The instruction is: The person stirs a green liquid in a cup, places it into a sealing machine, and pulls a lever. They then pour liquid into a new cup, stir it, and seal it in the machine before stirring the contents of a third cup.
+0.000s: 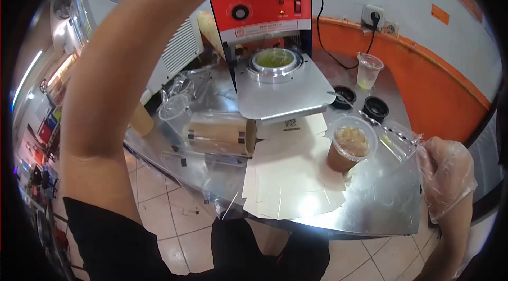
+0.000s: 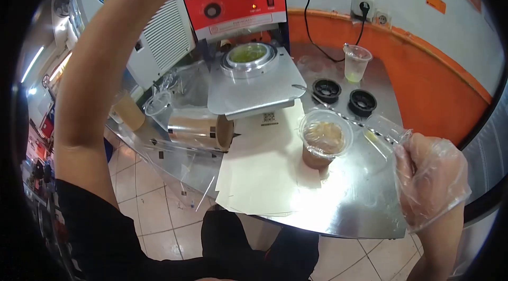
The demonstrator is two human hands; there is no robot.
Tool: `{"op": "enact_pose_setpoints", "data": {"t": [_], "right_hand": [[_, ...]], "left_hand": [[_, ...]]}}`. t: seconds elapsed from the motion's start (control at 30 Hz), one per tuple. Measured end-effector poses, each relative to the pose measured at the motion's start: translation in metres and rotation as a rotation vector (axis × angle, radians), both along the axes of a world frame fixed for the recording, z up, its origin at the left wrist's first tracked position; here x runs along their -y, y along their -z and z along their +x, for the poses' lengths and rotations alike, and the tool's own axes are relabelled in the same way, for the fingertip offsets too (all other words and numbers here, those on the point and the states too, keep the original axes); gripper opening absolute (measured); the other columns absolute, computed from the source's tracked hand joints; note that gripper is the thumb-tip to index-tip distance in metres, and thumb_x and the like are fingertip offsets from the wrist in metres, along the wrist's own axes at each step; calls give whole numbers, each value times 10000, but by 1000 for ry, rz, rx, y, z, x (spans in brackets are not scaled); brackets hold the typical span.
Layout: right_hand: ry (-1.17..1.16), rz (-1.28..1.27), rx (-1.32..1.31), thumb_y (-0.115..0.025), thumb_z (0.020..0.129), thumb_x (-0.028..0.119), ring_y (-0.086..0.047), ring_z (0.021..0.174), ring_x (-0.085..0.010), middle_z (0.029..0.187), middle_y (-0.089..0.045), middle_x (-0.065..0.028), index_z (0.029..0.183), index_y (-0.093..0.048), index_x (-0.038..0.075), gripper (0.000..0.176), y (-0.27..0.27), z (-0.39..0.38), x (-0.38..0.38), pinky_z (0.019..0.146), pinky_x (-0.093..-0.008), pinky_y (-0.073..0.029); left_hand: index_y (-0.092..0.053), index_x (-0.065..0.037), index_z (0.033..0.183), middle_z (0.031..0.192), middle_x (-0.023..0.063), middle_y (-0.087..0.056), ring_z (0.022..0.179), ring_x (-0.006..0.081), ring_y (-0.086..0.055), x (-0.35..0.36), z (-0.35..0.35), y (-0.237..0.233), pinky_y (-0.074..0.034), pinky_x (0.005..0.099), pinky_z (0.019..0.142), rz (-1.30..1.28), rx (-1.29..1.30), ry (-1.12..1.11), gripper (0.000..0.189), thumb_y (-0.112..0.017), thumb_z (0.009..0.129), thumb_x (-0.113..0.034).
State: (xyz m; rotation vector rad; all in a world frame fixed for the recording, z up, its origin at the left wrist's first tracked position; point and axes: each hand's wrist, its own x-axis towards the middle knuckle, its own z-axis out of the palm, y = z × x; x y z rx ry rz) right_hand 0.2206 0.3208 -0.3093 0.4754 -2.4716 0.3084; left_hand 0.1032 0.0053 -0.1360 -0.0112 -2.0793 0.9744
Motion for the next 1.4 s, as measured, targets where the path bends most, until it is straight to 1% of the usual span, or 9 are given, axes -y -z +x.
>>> {"op": "enact_pose_setpoints", "data": {"t": [0.03,0.17,0.27,0.3,0.63,0.97,1.07,1.17,1.4], "right_hand": [[23,-21,34,-689,897,40,-606,703,-408,746,-595,-248,838,-643,-45,114,-3,1,3,662,-460,-464],[36,-9,17,-686,900,46,-609,689,-417,749,-611,-257,834,-659,-48,118,-6,-1,3,657,-465,-470],[40,-22,23,-692,899,60,-616,686,-418,750,-622,-255,829,-669,-46,129,-7,0,5,650,-457,-474],[41,-22,32,-692,899,63,-613,685,-420,745,-616,-254,826,-670,-44,131,-7,1,5,644,-457,-473],[32,-92,2,-694,897,66,-550,625,-415,707,-571,-260,805,-651,-50,154,-4,6,0,598,-453,-434],[40,-82,52,-687,903,60,-554,632,-426,715,-563,-279,799,-636,-58,165,-3,5,-3,599,-460,-429],[35,-77,-10,-689,909,111,-588,651,-448,684,-567,-248,744,-592,-5,225,0,4,-2,603,-487,-455],[37,-94,-9,-685,908,106,-580,645,-450,681,-560,-252,742,-589,-14,226,1,5,-1,596,-486,-446],[9,-105,2,-679,914,90,-560,637,-438,687,-556,-256,773,-604,-36,203,1,6,-4,600,-476,-433]], "left_hand": [[-369,21,1550,1512,211,-457,1441,344,-416,1,-10,-7,-353,503,1217,2,7,-96,847,-796,874,-258],[-277,-84,1616,1558,204,-395,1479,352,-363,27,-40,-6,-317,574,1222,-71,-102,-97,929,-804,876,-279],[-260,-117,1619,1553,201,-397,1476,358,-361,24,-29,6,-306,593,1222,-70,-176,-18,917,-791,889,-271],[-248,-132,1617,1540,207,-410,1464,362,-379,21,-35,-3,-322,596,1212,-42,-120,-92,888,-767,905,-242],[-314,-108,1589,1513,194,-451,1427,340,-440,30,-42,-8,-367,589,1179,-83,-144,-29,726,-662,954,-160],[-415,-72,1523,1427,181,-545,1354,317,-528,34,-48,-16,-408,578,1163,-62,-130,41,639,-678,943,-127],[-426,-66,1516,1383,180,-580,1305,304,-572,33,-48,-20,-447,546,1142,-59,-116,39,643,-701,940,-139],[-413,-44,1508,1296,204,-625,1218,314,-626,23,-30,-29,-511,503,1086,30,-7,58,758,-804,895,-258],[-381,-21,1483,1265,241,-652,1181,401,-646,18,-2,-63,-566,468,1000,258,356,222,785,-827,877,-249]]}}
